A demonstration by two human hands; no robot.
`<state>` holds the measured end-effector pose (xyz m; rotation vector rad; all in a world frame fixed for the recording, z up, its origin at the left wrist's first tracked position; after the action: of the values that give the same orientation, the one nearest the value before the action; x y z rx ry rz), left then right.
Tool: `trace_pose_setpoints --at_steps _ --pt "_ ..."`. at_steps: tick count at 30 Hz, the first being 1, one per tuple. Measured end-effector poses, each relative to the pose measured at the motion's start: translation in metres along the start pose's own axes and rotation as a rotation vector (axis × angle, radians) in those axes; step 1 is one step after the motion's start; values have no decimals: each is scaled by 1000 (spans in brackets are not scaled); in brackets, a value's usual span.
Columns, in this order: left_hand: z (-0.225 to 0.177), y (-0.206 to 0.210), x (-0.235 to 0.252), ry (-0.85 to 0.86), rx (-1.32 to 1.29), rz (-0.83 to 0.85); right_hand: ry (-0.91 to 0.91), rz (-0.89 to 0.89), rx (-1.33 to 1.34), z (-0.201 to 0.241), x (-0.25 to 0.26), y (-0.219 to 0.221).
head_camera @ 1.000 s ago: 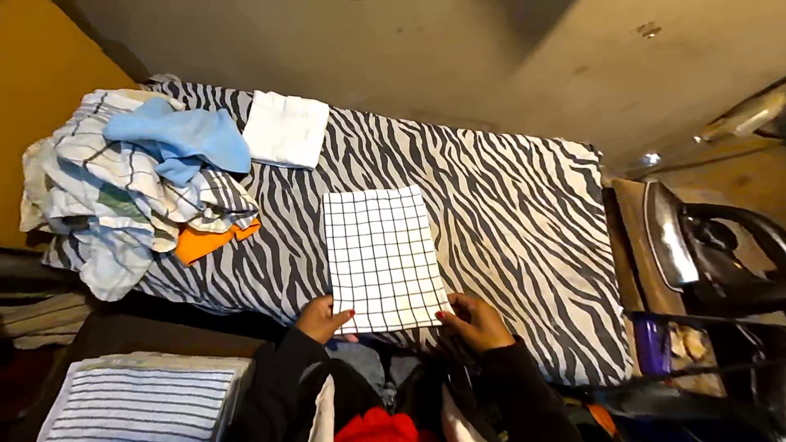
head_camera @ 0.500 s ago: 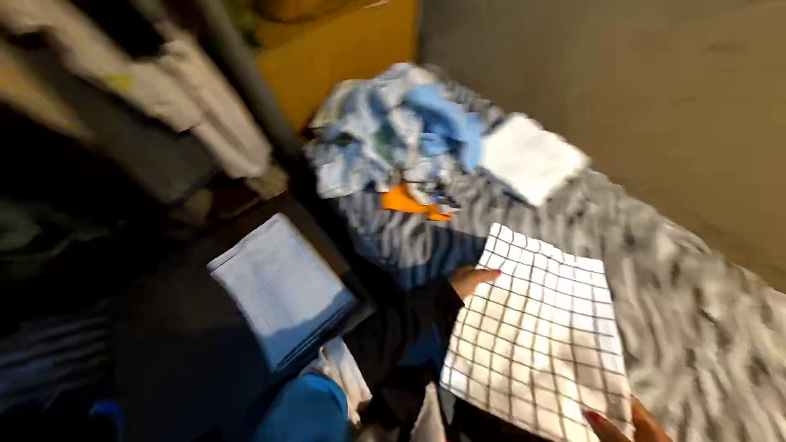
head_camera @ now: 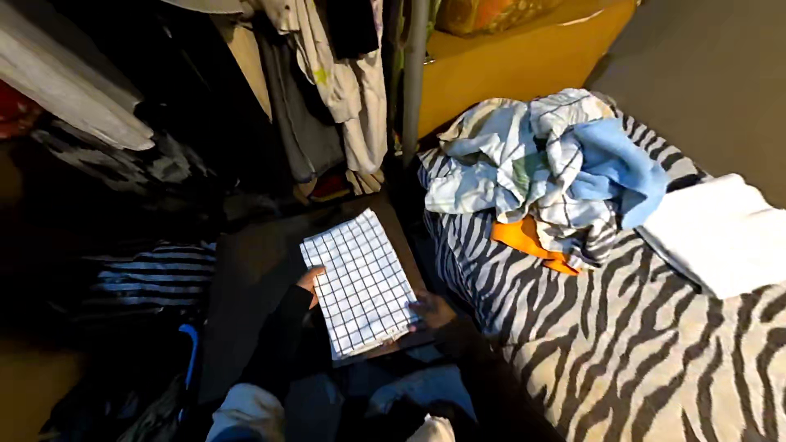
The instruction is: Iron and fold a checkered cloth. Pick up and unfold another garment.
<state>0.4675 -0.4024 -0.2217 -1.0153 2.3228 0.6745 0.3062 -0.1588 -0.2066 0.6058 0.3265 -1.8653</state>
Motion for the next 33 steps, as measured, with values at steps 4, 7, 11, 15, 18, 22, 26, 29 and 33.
trace_pose_setpoints --at_steps 4,7,11,15,18,22,26,29,33 --pt "1 -2 11 11 5 -28 83 -48 1 -29 -2 0" --pt "-1 -16 22 116 98 -106 59 -95 -120 -20 -15 -5" --pt "-43 10 -17 -32 158 -217 46 -138 -140 -17 -21 1" --pt "-68 19 -29 50 658 -316 73 -143 -142 -18 -24 10" --pt "-76 47 -26 392 1300 -347 69 -191 -207 -11 -27 8" --pt "-17 147 -47 652 1602 100 47 -238 -252 -10 -29 0" --pt "57 143 -42 781 1745 257 88 -210 -275 -18 -35 -6" --pt "60 136 -41 783 1764 318 83 -216 -226 -33 -37 -4" --pt "32 138 -38 867 1700 237 23 -270 -152 -32 -42 0"
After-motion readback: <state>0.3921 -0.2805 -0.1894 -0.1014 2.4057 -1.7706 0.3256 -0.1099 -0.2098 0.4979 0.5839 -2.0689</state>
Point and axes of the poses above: each hand's wrist, its own x-axis towards the middle knuckle, its own y-axis out of the palm, z = x × y, the point moved 10 cm from there along x, towards the middle knuckle, and after that the axes turned 12 degrees about z, right-handed, at the moved point
